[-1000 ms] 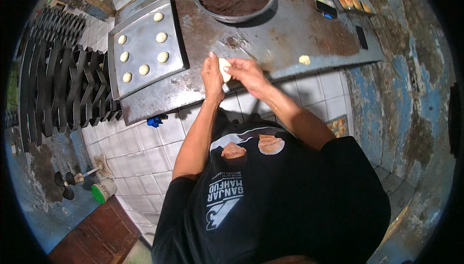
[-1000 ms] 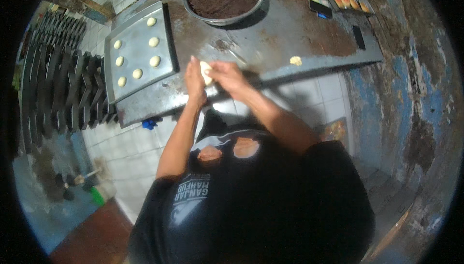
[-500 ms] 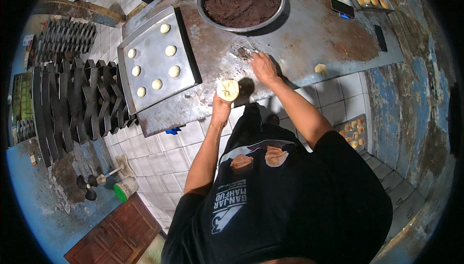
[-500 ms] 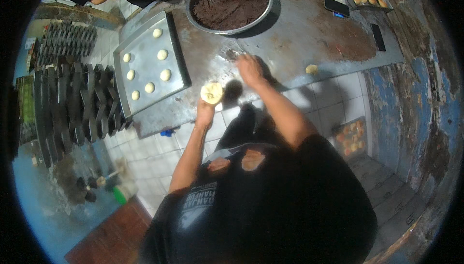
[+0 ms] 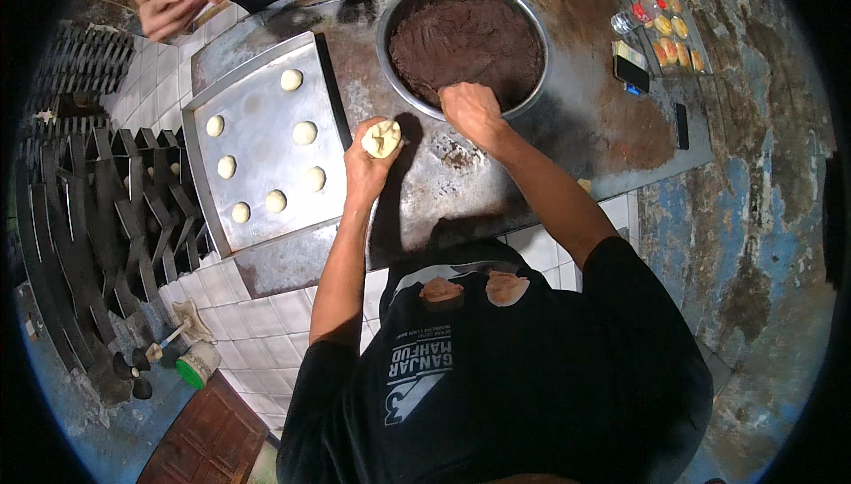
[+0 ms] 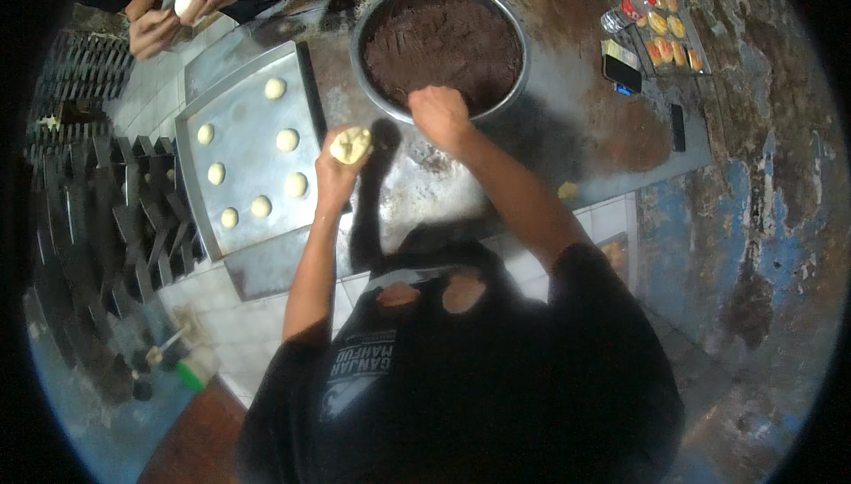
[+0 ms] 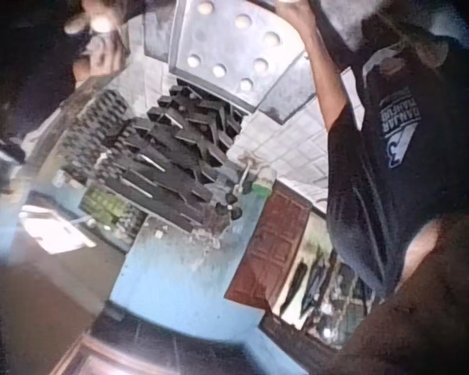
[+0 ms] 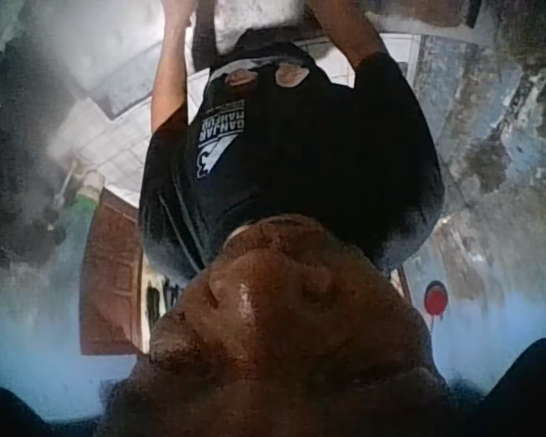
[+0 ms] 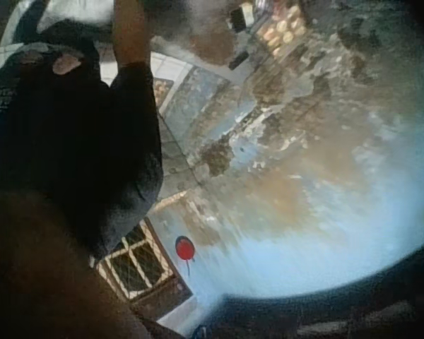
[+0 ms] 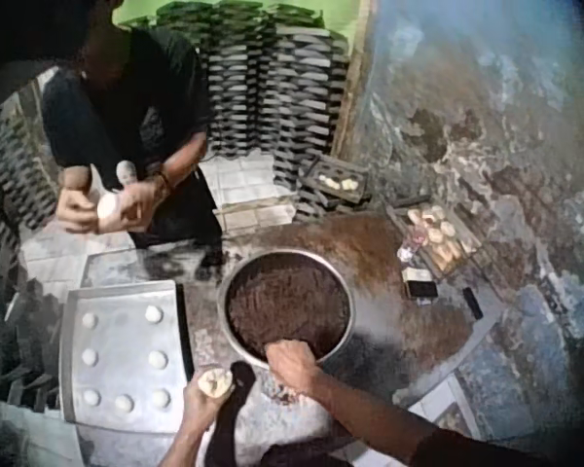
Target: The person flattens individual portions of dough by hand on a metal table, uses a spoon to add dark chocolate filling, pinches the dough closed, rolls it into a ball, and arranges the filled rolls on a metal baking tray.
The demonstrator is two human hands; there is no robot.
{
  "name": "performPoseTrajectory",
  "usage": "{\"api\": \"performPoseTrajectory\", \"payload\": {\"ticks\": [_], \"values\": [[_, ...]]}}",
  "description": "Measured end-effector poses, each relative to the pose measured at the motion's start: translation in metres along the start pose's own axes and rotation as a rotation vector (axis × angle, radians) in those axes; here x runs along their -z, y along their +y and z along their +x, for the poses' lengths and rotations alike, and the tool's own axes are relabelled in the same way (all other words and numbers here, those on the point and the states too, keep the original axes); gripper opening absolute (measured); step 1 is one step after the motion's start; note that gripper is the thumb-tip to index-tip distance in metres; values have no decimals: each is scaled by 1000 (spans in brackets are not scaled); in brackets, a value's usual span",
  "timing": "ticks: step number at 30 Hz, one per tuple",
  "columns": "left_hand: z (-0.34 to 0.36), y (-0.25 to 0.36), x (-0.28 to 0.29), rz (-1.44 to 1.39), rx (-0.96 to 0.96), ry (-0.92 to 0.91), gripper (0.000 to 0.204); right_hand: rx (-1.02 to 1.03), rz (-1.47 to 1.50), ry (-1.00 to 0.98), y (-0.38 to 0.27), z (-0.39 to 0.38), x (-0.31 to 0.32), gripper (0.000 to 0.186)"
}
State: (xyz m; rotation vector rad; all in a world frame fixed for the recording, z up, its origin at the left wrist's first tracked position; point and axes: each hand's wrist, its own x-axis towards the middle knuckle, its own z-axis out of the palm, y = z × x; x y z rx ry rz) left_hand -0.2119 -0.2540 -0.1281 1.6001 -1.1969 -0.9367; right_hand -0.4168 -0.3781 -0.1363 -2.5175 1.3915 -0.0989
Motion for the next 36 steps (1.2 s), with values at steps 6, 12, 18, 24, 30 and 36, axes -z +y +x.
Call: {"api": "performPoseTrajectory", "payload": {"ticks": [6, 12, 18, 24, 30, 36], "values": [[35, -22, -5, 109, -157, 120, 41, -248, 784, -213, 21, 15, 15, 21], [51, -11, -36, 44, 12, 158, 55, 289, 404, 360, -9, -26, 4, 22], [25, -7, -42, 546, 26, 43, 48, 172, 317, 364, -61, -108, -12, 24], [-41, -51, -38, -103, 184, 111, 48, 139, 283, 136, -11, -170, -44, 29], [-135, 5, -99, -146, 8, -140, 72, -225, 1296, 24, -7, -168, -29, 50], [-183, 9, -133, -491, 148, -98, 53, 201, 834, 187, -35, -258, 26, 53]]}}
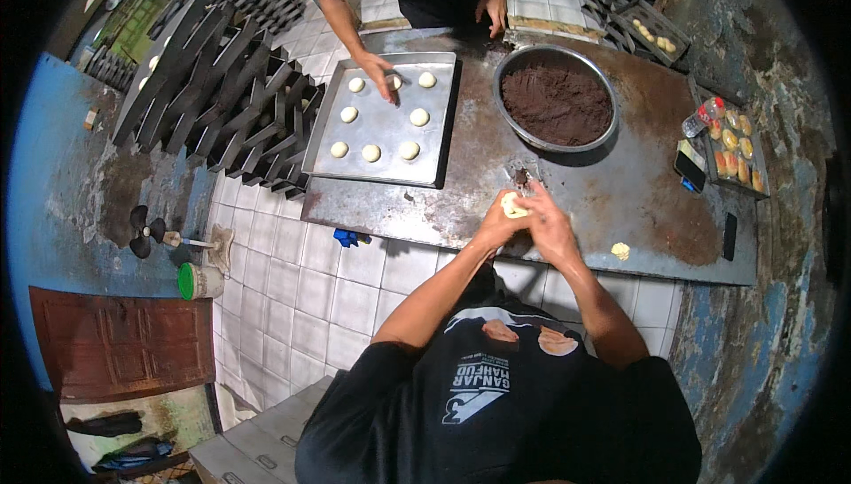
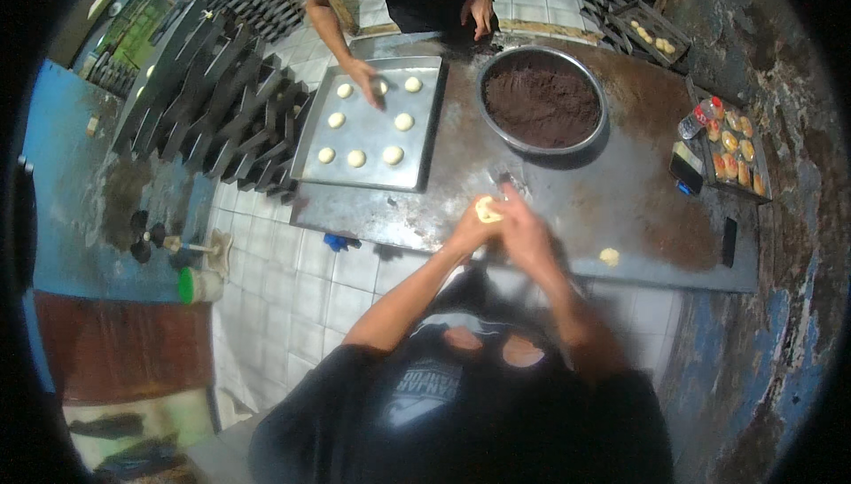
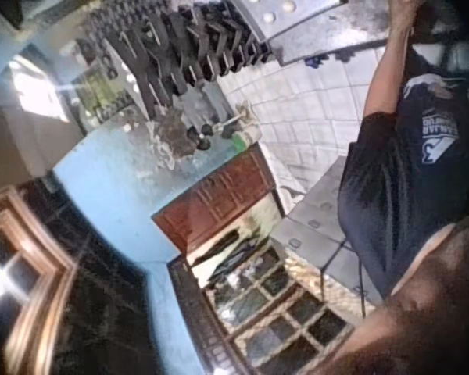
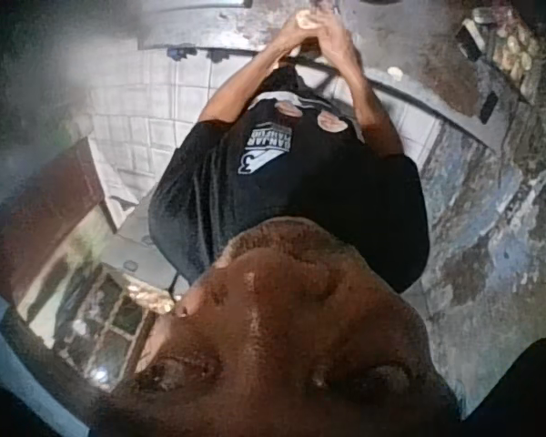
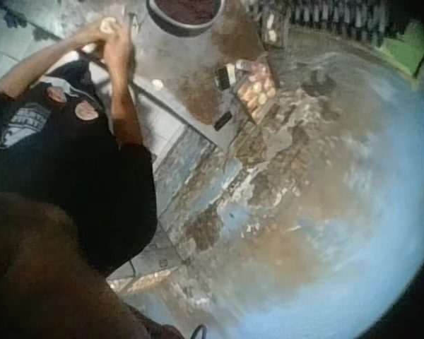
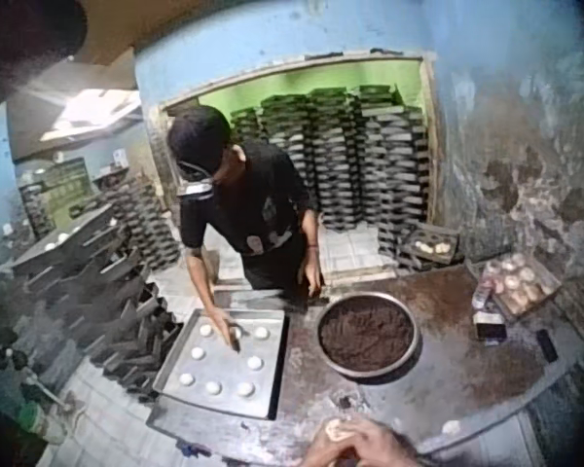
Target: The person flattens individual portions of dough by hand on a metal table, uses a spoon to add dark chocolate filling, pinches the dough closed, rolls it into a ball, and arranges the filled rolls on a metal baking tray.
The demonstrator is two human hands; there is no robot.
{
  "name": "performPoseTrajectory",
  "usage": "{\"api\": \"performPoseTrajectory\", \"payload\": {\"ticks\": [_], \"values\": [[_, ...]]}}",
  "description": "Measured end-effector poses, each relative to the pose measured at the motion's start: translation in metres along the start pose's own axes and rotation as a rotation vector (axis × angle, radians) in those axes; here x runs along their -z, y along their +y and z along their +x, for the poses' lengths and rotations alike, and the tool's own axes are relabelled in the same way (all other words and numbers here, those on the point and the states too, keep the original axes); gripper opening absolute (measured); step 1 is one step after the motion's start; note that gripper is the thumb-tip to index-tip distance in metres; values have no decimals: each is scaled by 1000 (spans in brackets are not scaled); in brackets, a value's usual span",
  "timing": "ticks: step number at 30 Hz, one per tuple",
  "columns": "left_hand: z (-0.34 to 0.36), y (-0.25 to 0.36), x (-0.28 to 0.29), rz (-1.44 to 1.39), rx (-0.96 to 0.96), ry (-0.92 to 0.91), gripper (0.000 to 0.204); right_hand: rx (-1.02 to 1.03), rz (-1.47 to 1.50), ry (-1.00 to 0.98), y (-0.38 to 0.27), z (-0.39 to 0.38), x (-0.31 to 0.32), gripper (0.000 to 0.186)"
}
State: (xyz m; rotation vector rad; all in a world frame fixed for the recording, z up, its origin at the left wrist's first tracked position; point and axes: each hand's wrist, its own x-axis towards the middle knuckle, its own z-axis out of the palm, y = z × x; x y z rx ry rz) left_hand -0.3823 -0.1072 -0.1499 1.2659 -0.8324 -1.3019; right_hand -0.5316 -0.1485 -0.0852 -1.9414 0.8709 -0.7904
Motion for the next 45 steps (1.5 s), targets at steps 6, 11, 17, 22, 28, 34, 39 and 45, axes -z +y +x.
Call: {"api": "performPoseTrajectory", "payload": {"ticks": [6, 11, 17, 22, 28, 34, 39, 45], "values": [[-58, 33, -31, -266, 175, -80, 44, -97, 17, 86, -9, -53, 5, 44], [-70, 34, -55, 365, -259, 159, 51, -415, 395, 257, 5, -61, 6, 53], [-97, 67, -55, 504, -252, -62, 60, -259, 645, -97, 15, -53, 44, 64], [-102, 90, -20, 665, 104, -172, 50, -20, 310, -237, -68, -47, 46, 64], [-110, 83, 5, 711, -232, 14, 72, -99, 526, -398, -30, -7, 14, 58], [-101, 70, 82, 283, 139, -30, 55, -83, 716, -200, -61, 24, -59, 39], [-76, 82, 119, -447, 226, 167, 63, 353, 108, 11, -48, 38, -143, 49], [-12, 53, 221, -424, 26, 278, 53, -759, 1276, -342, -40, 135, -244, 36]]}}
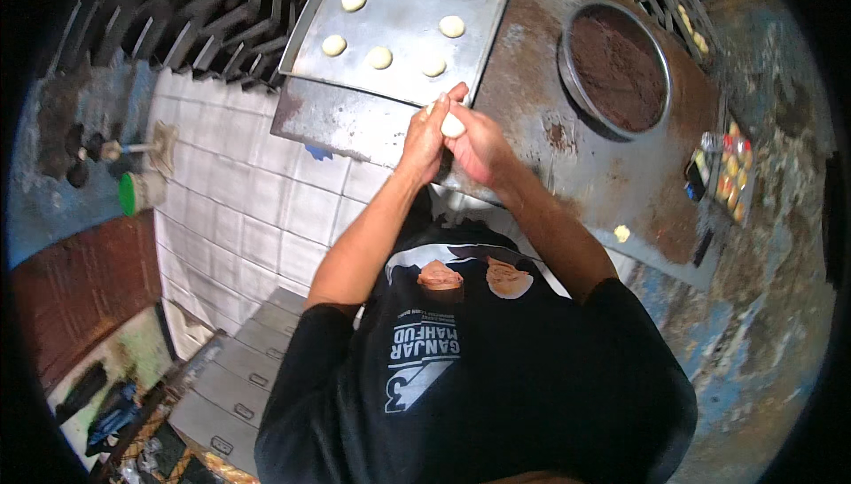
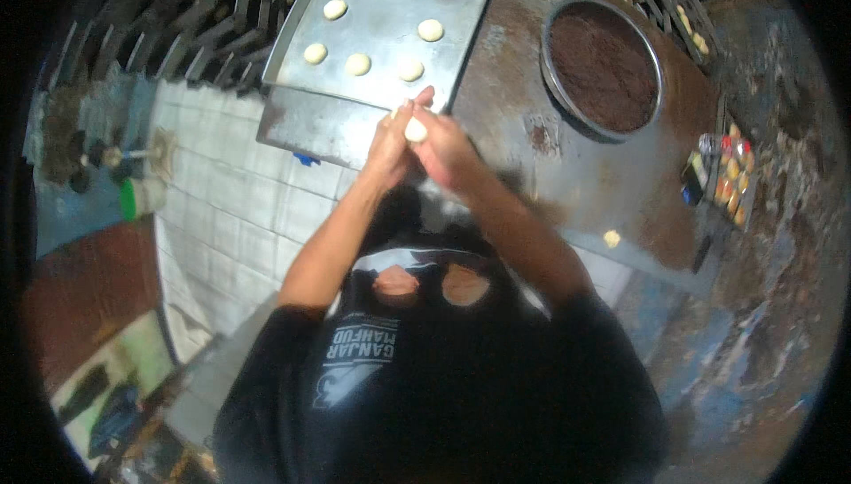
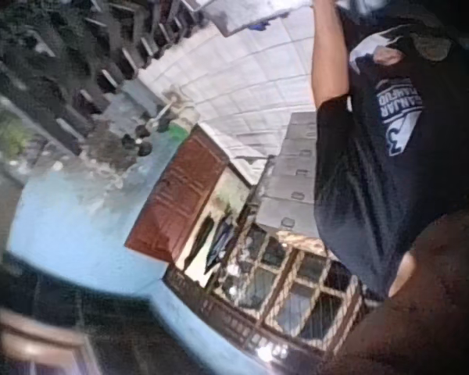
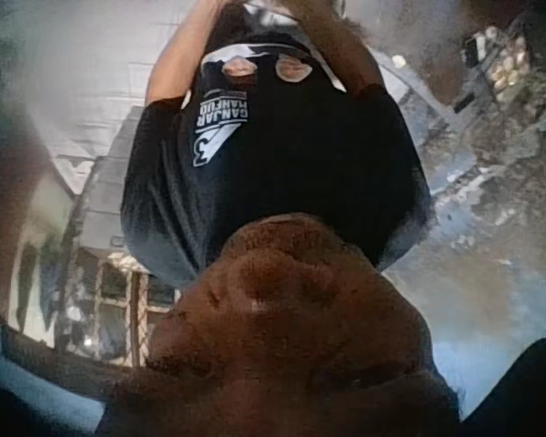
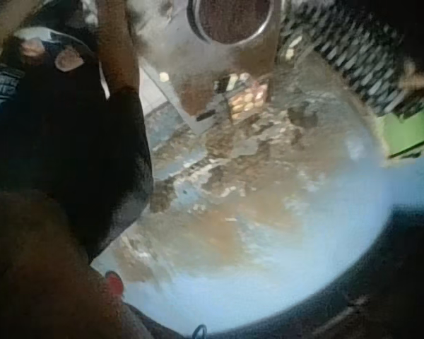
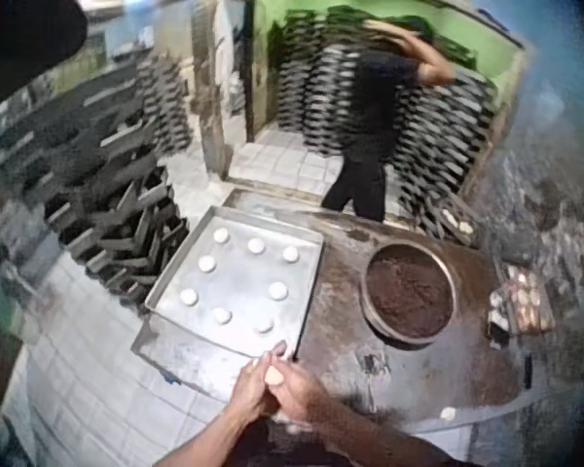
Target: The person flattens individual portions of dough by hand on a metal table, uses a spoon to add dark chocolate filling, pinches the dough closed, rolls it into a ball, and arranges the filled rolls on a metal baking tray.
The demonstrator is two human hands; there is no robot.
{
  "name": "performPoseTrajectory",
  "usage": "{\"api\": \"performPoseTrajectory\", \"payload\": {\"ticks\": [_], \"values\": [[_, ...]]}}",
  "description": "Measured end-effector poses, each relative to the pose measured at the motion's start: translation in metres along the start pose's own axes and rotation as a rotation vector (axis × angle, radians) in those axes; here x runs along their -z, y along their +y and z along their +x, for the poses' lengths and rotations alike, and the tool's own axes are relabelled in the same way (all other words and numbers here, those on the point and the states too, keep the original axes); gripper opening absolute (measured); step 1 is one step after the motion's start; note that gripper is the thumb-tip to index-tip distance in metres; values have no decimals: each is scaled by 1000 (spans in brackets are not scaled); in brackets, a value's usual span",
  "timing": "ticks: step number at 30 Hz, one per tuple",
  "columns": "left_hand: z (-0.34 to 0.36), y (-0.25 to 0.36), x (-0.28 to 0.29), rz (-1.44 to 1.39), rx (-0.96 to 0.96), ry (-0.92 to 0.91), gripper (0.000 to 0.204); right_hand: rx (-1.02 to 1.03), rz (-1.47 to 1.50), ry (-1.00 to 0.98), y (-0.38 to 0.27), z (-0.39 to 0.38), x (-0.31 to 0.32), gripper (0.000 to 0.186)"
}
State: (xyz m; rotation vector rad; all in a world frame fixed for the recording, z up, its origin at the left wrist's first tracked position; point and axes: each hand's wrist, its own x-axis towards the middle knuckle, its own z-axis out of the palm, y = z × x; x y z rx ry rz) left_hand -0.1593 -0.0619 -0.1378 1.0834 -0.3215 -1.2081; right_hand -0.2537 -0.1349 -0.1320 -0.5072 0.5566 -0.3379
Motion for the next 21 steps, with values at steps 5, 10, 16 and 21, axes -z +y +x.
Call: {"api": "performPoseTrajectory", "payload": {"ticks": [5, 10, 16, 21], "values": [[60, 65, 60, -6, -67, 240, 70, -52, -439, -32, -37, 166, 8, 38], [80, 111, 161, 315, -225, 400, 49, 452, -1709, 242, -44, 309, -22, 54], [69, 140, 257, 635, -335, 659, 42, 878, -2099, -67, -12, 378, 12, 47], [78, 142, 310, 848, -393, 823, 47, 804, -2162, 16, -1, 387, 13, 53]]}}
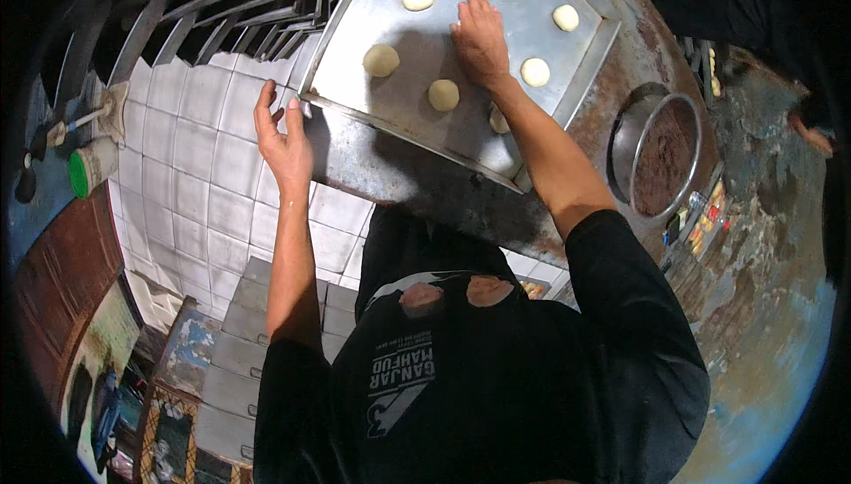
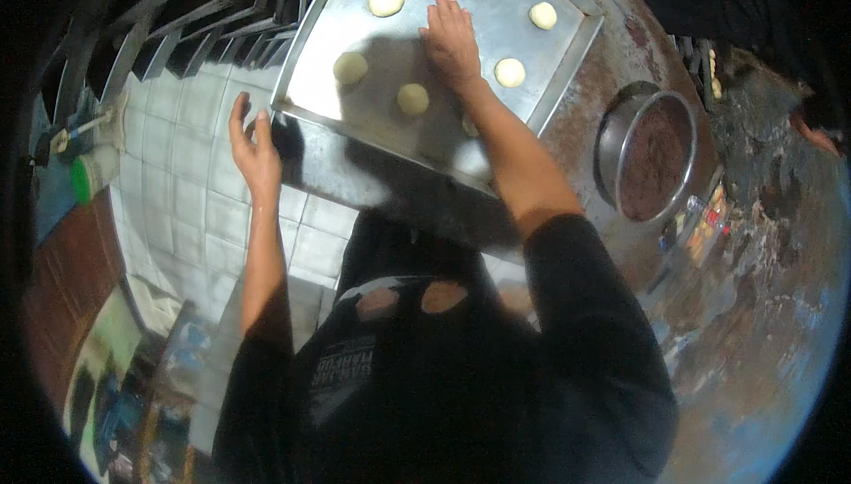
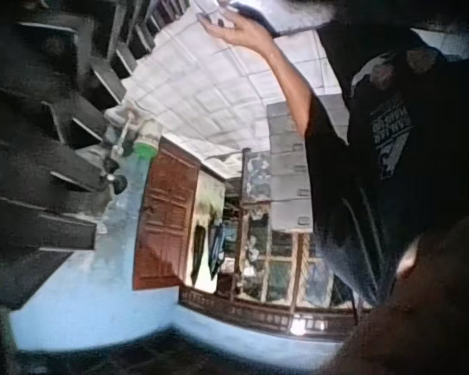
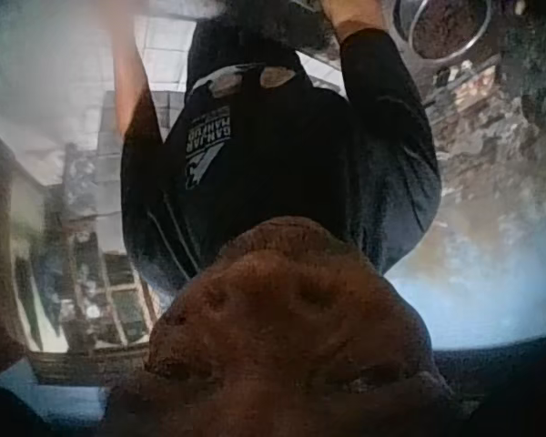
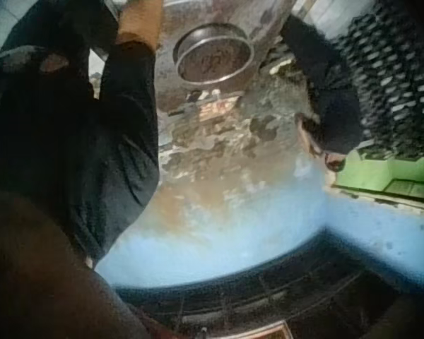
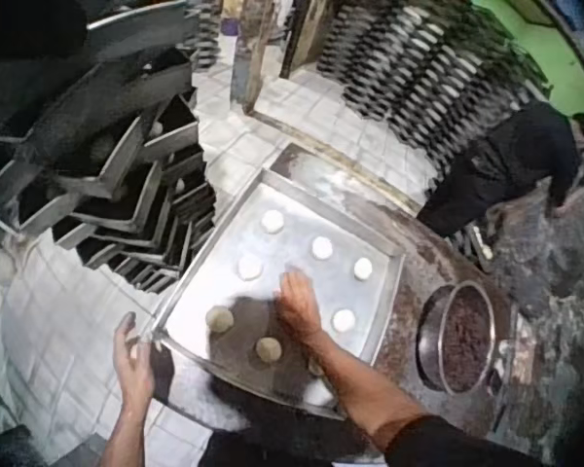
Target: The person flattens individual portions of dough by hand on a metal table, uses a spoon to add dark chocolate filling, pinches the dough closed, rolls it into a ball, and arranges the filled rolls on a metal baking tray.
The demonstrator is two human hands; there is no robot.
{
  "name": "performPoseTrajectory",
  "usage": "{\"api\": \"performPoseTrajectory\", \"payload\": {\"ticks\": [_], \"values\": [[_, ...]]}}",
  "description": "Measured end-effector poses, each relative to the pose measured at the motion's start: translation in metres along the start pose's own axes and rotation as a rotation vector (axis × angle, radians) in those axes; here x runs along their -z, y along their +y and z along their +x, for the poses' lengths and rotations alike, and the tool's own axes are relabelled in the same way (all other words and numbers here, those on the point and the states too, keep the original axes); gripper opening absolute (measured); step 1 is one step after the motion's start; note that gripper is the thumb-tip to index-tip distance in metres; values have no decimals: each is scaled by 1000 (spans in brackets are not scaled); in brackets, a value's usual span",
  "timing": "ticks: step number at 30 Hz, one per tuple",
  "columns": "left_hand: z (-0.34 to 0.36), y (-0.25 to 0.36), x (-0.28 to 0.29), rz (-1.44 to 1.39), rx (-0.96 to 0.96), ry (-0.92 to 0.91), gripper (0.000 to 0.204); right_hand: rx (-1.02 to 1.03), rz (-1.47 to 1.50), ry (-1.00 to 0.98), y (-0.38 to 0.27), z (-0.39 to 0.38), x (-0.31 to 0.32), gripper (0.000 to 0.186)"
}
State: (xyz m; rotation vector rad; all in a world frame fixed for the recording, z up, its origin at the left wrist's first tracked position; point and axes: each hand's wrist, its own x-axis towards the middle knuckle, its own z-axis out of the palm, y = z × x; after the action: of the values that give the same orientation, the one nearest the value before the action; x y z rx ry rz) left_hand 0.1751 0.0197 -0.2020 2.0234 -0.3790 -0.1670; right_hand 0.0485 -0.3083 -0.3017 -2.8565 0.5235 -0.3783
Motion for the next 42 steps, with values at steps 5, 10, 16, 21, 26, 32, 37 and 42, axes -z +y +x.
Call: {"api": "performPoseTrajectory", "payload": {"ticks": [5, 10, 16, 21, 26, 32, 37, 42], "values": [[24, -21, -16, -65, 164, -64, 58, -322, 570, -288, 6, 22, 41, 76], [31, -55, -31, -173, 333, -344, 56, -64, -161, -278, -22, 17, 34, 76], [38, -46, -22, -35, 334, -400, 49, -581, 593, 71, 10, -29, 140, 60], [-1, -45, -18, 2, 189, -392, 52, -887, 58, 13, 3, -268, 136, 81], [-64, 9, 4, -152, 95, -376, 60, -868, 367, 127, 38, -398, 68, 36], [-122, 118, 112, -644, 119, -379, 61, -919, 1277, 376, -60, -374, 227, 40], [-169, 209, 193, -653, -108, -302, 58, -678, 1444, 535, -99, -373, 342, 48], [-180, 286, 261, -783, -243, -268, 56, -407, 1575, 616, -153, -339, 464, 59]]}}
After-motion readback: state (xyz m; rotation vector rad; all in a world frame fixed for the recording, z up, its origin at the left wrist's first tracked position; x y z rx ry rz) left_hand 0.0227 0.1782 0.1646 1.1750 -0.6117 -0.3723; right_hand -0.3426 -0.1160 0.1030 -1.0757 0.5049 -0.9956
